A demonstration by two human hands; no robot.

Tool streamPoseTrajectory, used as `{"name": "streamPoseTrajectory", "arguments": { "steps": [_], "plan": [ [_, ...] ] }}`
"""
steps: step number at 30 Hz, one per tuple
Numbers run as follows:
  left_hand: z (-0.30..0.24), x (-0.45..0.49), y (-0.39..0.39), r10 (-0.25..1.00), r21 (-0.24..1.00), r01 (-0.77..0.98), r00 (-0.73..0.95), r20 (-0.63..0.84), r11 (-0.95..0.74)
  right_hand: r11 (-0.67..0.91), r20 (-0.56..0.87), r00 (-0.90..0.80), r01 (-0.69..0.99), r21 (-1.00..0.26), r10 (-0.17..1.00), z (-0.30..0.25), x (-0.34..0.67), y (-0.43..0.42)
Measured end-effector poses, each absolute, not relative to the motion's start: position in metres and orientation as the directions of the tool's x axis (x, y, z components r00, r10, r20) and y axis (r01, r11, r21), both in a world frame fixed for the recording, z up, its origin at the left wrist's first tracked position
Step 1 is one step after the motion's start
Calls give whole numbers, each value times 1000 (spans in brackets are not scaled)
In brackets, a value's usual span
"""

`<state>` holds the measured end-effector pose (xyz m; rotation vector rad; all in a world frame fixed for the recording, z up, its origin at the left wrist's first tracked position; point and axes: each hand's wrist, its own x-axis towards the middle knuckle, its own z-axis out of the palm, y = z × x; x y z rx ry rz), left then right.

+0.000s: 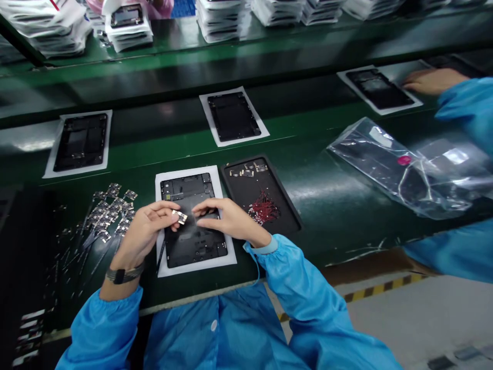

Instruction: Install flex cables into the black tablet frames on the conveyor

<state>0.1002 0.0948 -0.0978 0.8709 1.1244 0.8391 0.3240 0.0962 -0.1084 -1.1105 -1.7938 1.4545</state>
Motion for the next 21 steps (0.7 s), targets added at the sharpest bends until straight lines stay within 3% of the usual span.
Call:
{"name": "streamPoseTrajectory", "arguments": {
  "steps": [3, 6, 9, 17, 21],
  "plan": [
    [-89, 79, 98, 933, 908, -219, 105, -343, 359, 285, 1, -632, 347, -893, 775, -101, 335, 92],
    [-82, 60, 100, 960, 906, -334, -15, -280, 259, 455, -79, -777, 445, -771, 625, -101, 335, 85],
    [-78, 54, 100, 963, 888, -411, -77, -258, 205, 537, -118, -789, 511, -671, 603, -104, 329, 80],
    [-88, 81, 100, 949, 869, -388, 62, -308, 307, 452, -122, -756, 503, -737, 643, -106, 328, 79],
    [-102, 98, 96, 922, 896, -228, 158, -353, 382, 399, -107, -722, 493, -773, 683, -108, 331, 81]
  ]
}}
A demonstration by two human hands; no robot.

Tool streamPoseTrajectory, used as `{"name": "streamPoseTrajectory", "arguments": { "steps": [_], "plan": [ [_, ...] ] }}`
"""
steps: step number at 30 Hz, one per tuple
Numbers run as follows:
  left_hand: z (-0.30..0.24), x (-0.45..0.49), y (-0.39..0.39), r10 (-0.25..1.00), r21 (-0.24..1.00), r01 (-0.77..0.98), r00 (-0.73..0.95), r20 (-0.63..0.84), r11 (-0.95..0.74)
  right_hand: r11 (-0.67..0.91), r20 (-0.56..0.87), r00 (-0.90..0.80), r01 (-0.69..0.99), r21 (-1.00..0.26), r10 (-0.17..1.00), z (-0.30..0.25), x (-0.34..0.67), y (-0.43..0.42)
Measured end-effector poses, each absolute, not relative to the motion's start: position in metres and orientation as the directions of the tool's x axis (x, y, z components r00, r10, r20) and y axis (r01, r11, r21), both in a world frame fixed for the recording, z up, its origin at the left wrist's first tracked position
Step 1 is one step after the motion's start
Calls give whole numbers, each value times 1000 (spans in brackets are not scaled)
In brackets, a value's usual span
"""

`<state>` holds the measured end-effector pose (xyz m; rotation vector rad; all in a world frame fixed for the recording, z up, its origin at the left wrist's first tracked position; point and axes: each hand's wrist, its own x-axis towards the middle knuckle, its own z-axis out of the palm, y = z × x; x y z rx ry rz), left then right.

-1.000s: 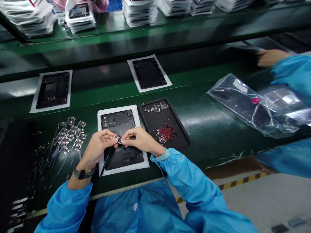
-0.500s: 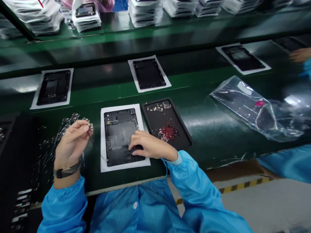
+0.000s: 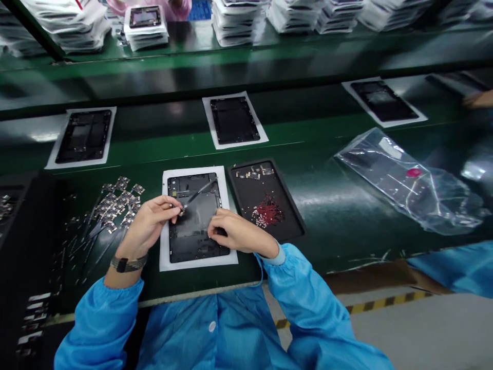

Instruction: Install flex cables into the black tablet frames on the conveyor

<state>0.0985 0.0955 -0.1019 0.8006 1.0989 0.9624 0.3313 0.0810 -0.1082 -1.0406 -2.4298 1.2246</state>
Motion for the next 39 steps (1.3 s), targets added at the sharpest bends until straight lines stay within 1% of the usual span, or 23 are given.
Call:
{"name": "streamPoseTrajectory", "arguments": {
  "steps": [3, 7, 12, 21, 32, 39],
  "plan": [
    [-108, 110, 91, 885, 892, -113, 227, -406, 438, 343, -101, -673, 493, -799, 733, -110, 332, 81],
    [-112, 120, 87, 830, 860, -40, 288, -478, 509, 263, -96, -603, 479, -837, 792, -112, 332, 78],
    [-114, 125, 84, 795, 848, 54, 320, -515, 527, 193, -86, -531, 448, -873, 843, -117, 330, 70],
    [-114, 128, 82, 779, 852, 86, 367, -509, 516, 162, -103, -498, 461, -872, 861, -122, 331, 67],
    [-116, 131, 77, 836, 870, 79, 248, -489, 486, 133, -99, -422, 487, -863, 901, -124, 323, 62],
    [-115, 128, 78, 792, 845, 67, 317, -522, 530, 112, -94, -441, 418, -901, 893, -129, 326, 64]
  ]
}}
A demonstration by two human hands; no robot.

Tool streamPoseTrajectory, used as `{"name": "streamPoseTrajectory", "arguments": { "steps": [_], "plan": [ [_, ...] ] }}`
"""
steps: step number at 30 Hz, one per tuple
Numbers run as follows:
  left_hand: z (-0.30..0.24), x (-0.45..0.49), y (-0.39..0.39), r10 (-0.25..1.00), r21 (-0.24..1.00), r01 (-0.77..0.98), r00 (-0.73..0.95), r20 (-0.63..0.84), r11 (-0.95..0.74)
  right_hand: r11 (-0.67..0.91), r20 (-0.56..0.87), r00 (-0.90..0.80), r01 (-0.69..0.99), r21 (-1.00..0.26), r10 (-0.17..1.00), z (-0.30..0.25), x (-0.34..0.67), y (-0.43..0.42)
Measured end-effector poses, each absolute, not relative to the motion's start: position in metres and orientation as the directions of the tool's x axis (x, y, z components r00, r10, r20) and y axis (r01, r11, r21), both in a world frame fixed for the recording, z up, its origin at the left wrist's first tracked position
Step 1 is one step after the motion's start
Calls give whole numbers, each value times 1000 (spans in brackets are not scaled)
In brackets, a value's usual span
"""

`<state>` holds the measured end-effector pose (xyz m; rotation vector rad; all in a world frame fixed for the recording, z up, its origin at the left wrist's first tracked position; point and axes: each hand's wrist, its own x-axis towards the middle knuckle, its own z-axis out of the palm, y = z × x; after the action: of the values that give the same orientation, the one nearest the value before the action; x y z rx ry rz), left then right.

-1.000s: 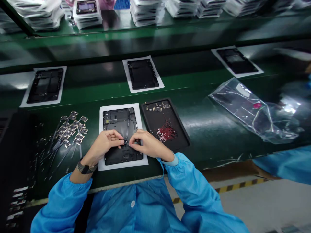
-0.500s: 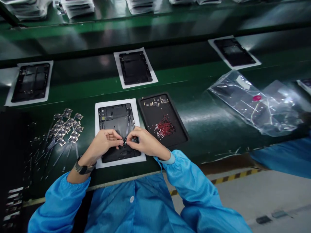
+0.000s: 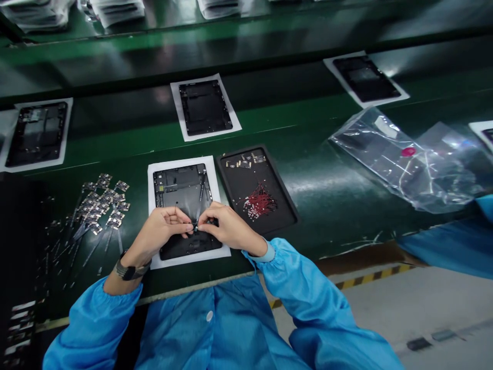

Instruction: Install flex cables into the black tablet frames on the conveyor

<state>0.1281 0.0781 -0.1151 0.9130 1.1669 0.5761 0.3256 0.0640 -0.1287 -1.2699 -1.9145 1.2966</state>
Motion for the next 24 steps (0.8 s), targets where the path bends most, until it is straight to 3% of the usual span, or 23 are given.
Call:
{"name": "streamPoseTrajectory", "arguments": {
  "steps": [8, 18, 24],
  "plan": [
    [-114, 132, 78, 752, 803, 88, 302, -586, 590, 75, -119, -456, 386, -920, 882, -133, 328, 67],
    [-117, 132, 76, 773, 826, 134, 297, -561, 548, 32, -154, -444, 383, -923, 883, -133, 327, 69],
    [-111, 124, 76, 840, 852, 399, 278, -465, 339, 102, -92, -454, 385, -917, 886, -120, 333, 71]
  ]
}}
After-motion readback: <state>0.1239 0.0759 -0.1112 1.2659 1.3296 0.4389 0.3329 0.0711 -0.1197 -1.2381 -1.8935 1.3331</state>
